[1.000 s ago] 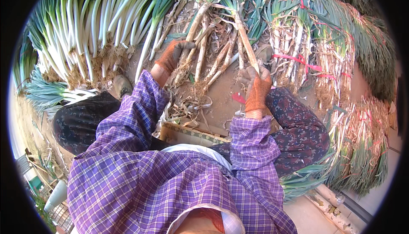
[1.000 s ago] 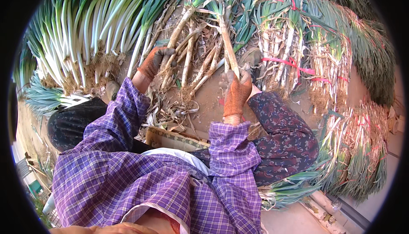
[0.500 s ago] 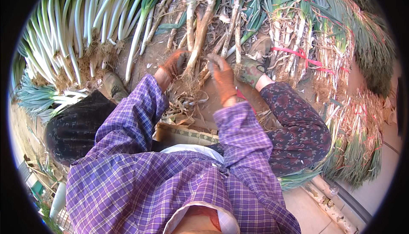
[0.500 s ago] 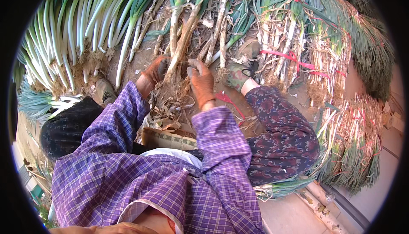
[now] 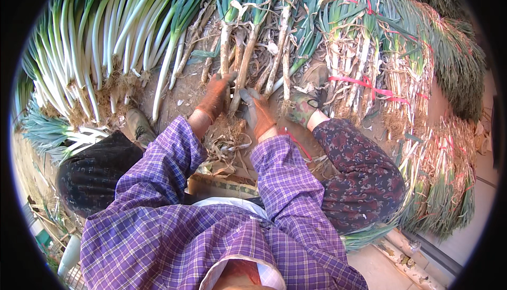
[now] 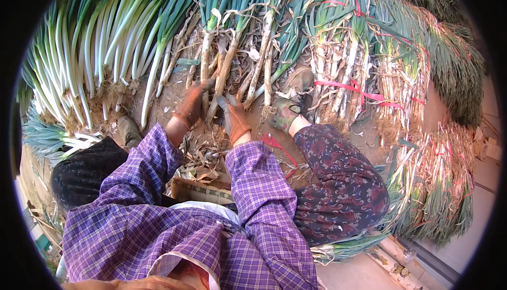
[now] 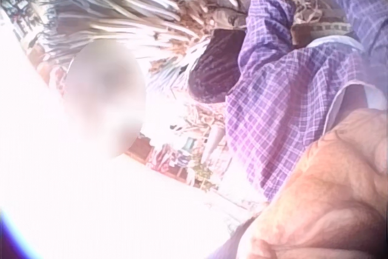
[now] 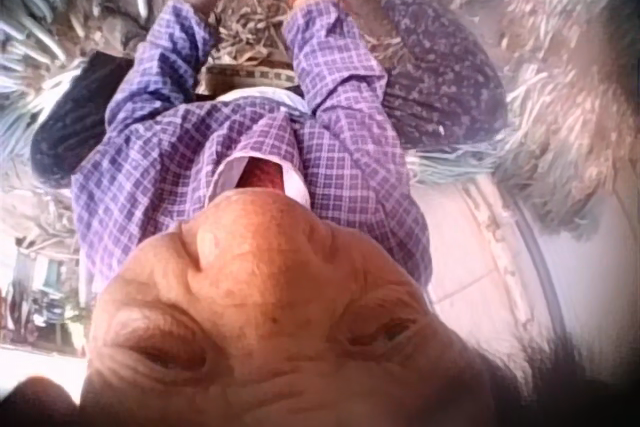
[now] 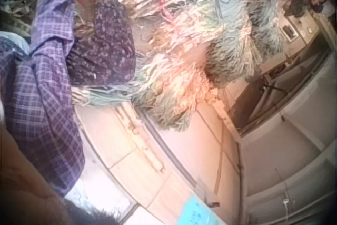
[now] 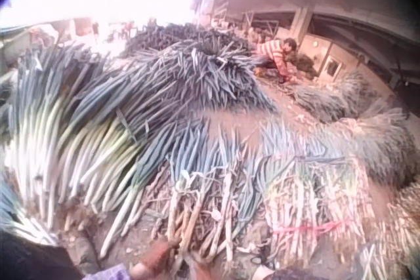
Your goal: The person sits on the ground and cleans green onions by hand. They pick up each onion, remove the outer layers and roots, and place the cleaned onions into a pile.
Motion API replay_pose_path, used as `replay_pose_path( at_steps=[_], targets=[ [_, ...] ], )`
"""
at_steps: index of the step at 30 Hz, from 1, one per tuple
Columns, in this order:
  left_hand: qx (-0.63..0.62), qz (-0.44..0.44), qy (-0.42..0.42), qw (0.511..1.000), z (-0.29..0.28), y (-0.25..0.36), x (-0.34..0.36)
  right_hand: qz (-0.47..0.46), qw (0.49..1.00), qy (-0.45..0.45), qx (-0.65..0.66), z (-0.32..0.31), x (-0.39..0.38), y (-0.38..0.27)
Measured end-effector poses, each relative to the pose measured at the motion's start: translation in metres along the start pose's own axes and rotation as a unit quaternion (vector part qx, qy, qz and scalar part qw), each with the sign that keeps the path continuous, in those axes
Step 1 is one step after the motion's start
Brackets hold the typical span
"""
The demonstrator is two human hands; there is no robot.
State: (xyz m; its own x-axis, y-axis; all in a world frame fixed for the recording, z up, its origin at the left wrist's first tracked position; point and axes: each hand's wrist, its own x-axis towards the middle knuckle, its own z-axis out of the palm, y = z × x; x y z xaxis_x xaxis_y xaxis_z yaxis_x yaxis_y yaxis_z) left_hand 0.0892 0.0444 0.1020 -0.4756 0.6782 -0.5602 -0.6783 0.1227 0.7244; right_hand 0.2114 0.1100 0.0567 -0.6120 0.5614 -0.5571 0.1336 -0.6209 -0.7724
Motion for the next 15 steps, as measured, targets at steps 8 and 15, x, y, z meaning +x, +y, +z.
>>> replay_pose_path(
  at_steps=[8, 15],
  targets=[
    [-0.038, -0.069, -0.061, 0.995, -0.019, -0.006, -0.002, -0.004, 0.998, -0.036, -0.046, 0.018, -0.032, -0.019],
    [0.454, 0.537, -0.095, 0.705, -0.027, 0.028, -0.015, -0.124, 0.980, 0.081, -0.133, 0.073, -0.081, -0.065]
  ],
)
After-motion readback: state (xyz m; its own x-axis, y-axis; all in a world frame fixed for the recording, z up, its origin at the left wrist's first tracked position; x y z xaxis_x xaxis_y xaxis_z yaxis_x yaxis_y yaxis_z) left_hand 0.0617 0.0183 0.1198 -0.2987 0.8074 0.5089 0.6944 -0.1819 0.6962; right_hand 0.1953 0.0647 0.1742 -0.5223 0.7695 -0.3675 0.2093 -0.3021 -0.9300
